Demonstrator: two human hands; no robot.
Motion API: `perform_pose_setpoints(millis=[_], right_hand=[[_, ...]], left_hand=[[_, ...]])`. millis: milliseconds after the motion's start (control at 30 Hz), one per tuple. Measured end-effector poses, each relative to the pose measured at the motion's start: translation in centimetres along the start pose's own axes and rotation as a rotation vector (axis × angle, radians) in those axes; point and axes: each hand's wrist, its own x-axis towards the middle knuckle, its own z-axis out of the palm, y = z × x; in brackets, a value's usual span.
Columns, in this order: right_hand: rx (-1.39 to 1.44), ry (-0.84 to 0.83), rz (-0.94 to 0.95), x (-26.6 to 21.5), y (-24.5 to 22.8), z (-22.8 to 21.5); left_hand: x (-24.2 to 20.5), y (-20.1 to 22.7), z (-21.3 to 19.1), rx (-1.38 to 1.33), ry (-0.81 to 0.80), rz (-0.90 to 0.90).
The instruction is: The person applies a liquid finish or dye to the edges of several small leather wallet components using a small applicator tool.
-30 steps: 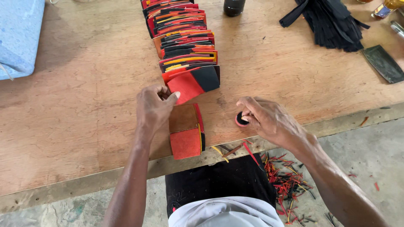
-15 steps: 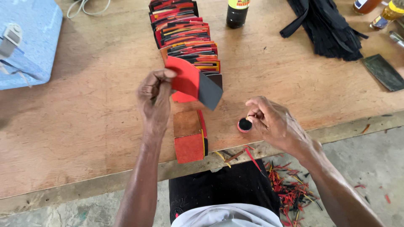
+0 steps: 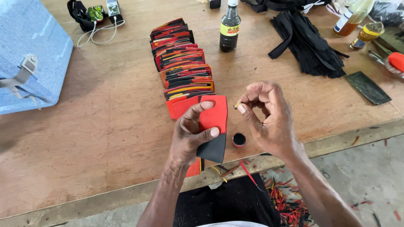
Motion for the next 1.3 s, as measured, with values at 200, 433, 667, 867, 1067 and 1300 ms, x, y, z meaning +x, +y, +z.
perform_pose_setpoints(millis=[200,433,667,867,1067,1300], right_hand=[[0.046,0.004,-0.059,0.3,-0.7,0.5],[0.028,0.009,-0.060,0.5,-1.1,0.8],[0.066,-0.007,-0.054,0.8,-0.8,1.0],[-0.001,-0.002,-0.062,0.8,-0.7,1.1],[-0.065,0.019,-0.101,0.9,-0.8,1.3],[-0.078,0.034,-0.111,0.8,-0.9,1.4]], left_hand=[[-0.4,0.1,0.1,-0.011,-0.037,0.004],[-0.7,0.1,0.1,-0.049,-0.074,-0.008],[-0.6,0.2,0.2,-0.028,-0.082,0.003],[-0.4,0.1,0.1,-0.008,-0.086,0.041],[-0.3,-0.1,0.1,0.007,-0.051,0.028],[0.0,0.0,0.3,-0.004,-0.036,0.059]])
